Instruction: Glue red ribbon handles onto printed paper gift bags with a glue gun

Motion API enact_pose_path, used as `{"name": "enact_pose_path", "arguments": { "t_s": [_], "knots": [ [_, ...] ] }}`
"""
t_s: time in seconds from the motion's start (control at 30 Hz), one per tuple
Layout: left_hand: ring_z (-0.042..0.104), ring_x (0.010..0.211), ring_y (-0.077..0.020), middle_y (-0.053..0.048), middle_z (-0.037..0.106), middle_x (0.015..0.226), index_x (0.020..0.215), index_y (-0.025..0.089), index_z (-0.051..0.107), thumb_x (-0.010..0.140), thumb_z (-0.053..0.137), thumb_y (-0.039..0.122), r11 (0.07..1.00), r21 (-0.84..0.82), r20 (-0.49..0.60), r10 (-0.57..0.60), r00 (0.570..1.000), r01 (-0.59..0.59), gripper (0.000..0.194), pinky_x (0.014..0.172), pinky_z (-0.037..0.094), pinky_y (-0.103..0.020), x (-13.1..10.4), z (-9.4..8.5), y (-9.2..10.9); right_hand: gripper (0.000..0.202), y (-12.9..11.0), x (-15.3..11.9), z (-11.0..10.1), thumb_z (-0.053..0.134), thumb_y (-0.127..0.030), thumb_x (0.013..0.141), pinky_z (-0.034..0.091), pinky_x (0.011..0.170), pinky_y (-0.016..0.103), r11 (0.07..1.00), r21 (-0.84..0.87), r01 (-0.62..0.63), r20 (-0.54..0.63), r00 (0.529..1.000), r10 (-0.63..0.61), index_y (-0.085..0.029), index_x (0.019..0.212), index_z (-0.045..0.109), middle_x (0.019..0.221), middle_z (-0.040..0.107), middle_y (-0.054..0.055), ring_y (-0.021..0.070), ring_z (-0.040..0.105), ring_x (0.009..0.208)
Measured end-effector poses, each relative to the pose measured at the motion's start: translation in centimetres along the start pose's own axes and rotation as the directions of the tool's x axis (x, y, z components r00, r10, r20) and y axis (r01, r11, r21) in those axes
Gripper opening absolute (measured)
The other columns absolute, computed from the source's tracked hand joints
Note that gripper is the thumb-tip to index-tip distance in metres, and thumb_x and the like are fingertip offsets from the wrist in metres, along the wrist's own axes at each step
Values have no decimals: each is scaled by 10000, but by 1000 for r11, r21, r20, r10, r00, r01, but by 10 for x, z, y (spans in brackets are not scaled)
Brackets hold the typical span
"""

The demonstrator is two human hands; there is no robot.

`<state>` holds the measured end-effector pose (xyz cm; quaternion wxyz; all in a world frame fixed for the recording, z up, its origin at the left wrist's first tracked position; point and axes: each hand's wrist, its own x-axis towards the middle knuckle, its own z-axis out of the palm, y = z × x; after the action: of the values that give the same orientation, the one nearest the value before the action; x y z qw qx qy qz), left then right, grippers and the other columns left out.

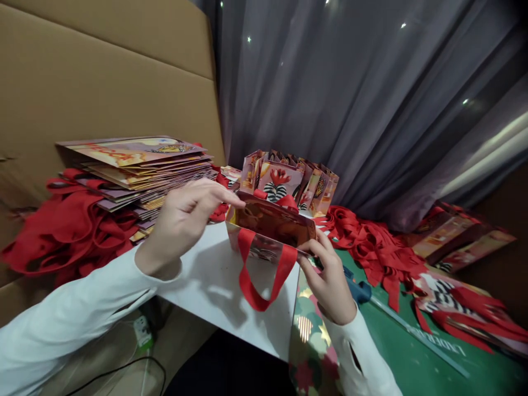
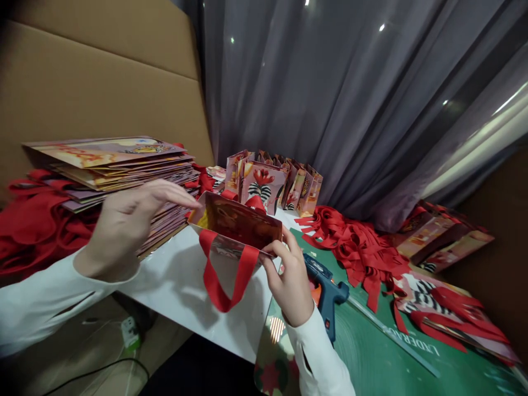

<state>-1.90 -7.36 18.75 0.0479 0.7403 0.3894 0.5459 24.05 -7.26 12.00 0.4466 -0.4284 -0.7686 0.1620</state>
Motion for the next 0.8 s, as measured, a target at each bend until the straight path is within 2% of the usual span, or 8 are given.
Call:
{"name": "enact_pose_path", "arguments": {
  "t_s": [0.1,0.2,0.3,0.43,0.53,0.63,0.7,0.8],
  "knots": [
    [607,1020,-198,-25,701,1051,1011,249,714,929,554,273,926,301,197,172,965,-226,181,983,334,-420,-7,5,-1,94,0,3,1,530,-226,881,429,918,380,1000,-14,18,-5,1000,-18,-222,815,597,1178,573,112,269,538,1154],
    [593,1035,-209,-20,682,1069,1012,289,717,923,563,233,847,415,280,228,932,-332,186,990,279,-455,-19,16,1,99,-1,4,4,526,-228,873,444,898,376,999,-42,29,-9,1000,-29,-222,820,610,1159,584,114,267,552,1131],
    [569,1083,-237,-49,673,1098,996,257,724,925,544,182,788,494,267,265,926,-368,207,966,305,-454,-32,26,2,101,-1,6,7,521,-212,872,438,925,387,999,-32,24,-19,1000,-24,-218,812,603,1179,580,117,270,537,1160],
    [549,1090,-243,-79,666,1116,1167,221,670,913,551,150,710,591,248,293,924,-383,290,924,363,-414,-46,37,4,105,-2,7,11,509,-178,880,420,969,394,1000,13,18,-30,999,-18,-212,807,575,1237,556,123,264,517,1203],
    [544,1072,-235,-78,661,1104,1195,234,649,913,529,138,738,536,290,295,910,-410,321,909,377,-396,-51,42,9,100,-3,7,13,512,-165,879,414,987,395,1000,16,17,-30,999,-17,-210,813,573,1267,546,126,264,507,1227],
    [558,1026,-219,-49,681,1045,1088,249,669,924,522,154,795,423,313,322,893,-435,240,884,374,-382,-57,42,15,98,-4,6,14,517,-158,879,404,1005,398,1000,13,27,-30,999,-27,-211,828,583,1283,545,122,262,495,1250],
    [581,943,-191,-9,699,920,1029,245,661,926,545,168,827,388,238,336,911,-406,173,869,356,-377,-60,38,16,96,-4,6,14,523,-164,882,407,1002,394,1000,4,26,-24,999,-25,-214,836,592,1288,547,118,259,498,1251],
    [595,803,-158,42,690,749,1046,255,653,950,526,204,847,418,87,322,943,-328,167,899,318,-403,-57,27,11,97,-4,6,13,528,-167,880,424,984,390,1000,-13,23,-21,1000,-23,-214,828,596,1285,558,119,264,497,1260]
  ]
}}
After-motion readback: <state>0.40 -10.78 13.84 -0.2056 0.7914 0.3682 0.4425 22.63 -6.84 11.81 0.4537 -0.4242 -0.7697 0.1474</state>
